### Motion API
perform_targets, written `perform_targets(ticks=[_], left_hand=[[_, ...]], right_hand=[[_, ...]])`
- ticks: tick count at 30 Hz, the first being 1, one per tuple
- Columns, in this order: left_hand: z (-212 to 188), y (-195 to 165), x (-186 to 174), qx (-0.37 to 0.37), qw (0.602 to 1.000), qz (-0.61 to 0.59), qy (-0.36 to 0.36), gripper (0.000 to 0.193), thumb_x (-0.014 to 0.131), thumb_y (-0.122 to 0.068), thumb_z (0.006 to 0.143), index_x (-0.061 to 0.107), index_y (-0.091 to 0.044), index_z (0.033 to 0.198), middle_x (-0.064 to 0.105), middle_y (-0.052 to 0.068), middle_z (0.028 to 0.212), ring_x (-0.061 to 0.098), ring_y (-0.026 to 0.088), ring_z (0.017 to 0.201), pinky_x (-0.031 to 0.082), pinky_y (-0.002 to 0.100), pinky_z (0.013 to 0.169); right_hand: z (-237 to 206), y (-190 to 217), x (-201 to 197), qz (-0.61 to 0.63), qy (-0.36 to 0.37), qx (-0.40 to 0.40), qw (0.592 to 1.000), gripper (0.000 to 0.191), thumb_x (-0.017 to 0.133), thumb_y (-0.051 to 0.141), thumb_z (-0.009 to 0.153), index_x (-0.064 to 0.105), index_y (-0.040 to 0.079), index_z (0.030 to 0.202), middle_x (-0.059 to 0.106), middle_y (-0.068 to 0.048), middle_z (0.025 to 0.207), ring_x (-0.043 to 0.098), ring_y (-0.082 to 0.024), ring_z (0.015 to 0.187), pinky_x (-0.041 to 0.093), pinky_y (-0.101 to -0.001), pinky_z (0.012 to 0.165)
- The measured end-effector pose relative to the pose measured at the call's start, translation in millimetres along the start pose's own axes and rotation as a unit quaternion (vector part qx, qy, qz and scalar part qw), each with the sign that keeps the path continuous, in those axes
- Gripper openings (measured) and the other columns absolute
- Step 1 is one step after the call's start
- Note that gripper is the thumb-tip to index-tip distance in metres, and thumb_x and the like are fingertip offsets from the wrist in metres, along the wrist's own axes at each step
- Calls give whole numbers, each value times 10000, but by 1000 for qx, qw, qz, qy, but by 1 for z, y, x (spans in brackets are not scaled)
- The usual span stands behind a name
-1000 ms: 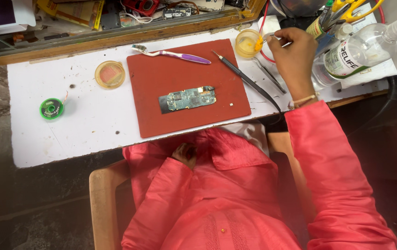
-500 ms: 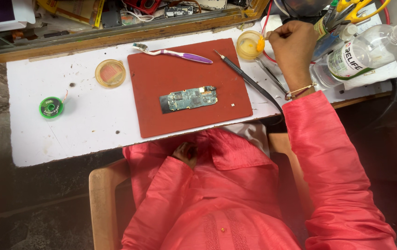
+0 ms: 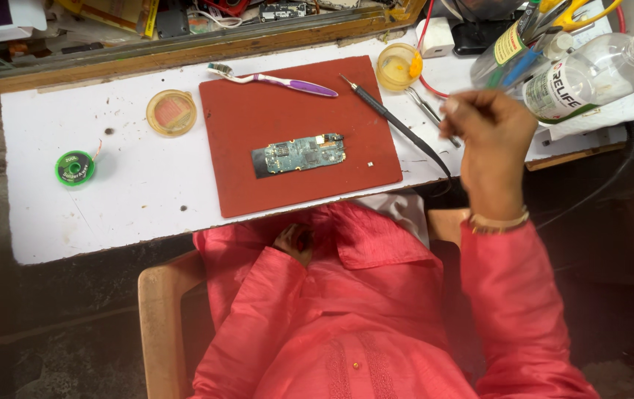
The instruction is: The person uses a soldering iron and solder wire to rework a small green circuit board on a red mat. They repeatedly apply solder to specific points, reposition the board, and feed solder from a spool while maintaining steady hand control.
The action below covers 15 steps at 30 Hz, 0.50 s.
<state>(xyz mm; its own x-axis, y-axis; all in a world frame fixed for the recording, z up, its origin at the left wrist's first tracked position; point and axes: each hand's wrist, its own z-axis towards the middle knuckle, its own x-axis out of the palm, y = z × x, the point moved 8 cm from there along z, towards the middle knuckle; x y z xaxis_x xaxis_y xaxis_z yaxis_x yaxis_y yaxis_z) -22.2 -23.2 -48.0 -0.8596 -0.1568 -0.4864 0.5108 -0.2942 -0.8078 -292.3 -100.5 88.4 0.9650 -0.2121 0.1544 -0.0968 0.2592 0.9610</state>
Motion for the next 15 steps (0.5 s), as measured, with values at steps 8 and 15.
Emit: perform_targets(ticks=[8,15], left_hand=[[-7,16,7,-28,1000,5,9,146,721,-130,835,713,-89,974,727,141,969,701,369,889,580,446,767],[-6,14,5,-27,999,-1,18,153,709,-134,848,706,-82,992,717,153,975,695,380,888,577,449,766]], right_hand=[[-96,-30,15,-230,1,-176,957,110,790,-53,908,742,-18,1000,728,-88,927,618,-78,701,467,-191,595],[-98,-25,35,-289,26,-250,924,154,785,-88,898,734,-15,1023,704,-96,990,695,-135,798,588,-239,692]])
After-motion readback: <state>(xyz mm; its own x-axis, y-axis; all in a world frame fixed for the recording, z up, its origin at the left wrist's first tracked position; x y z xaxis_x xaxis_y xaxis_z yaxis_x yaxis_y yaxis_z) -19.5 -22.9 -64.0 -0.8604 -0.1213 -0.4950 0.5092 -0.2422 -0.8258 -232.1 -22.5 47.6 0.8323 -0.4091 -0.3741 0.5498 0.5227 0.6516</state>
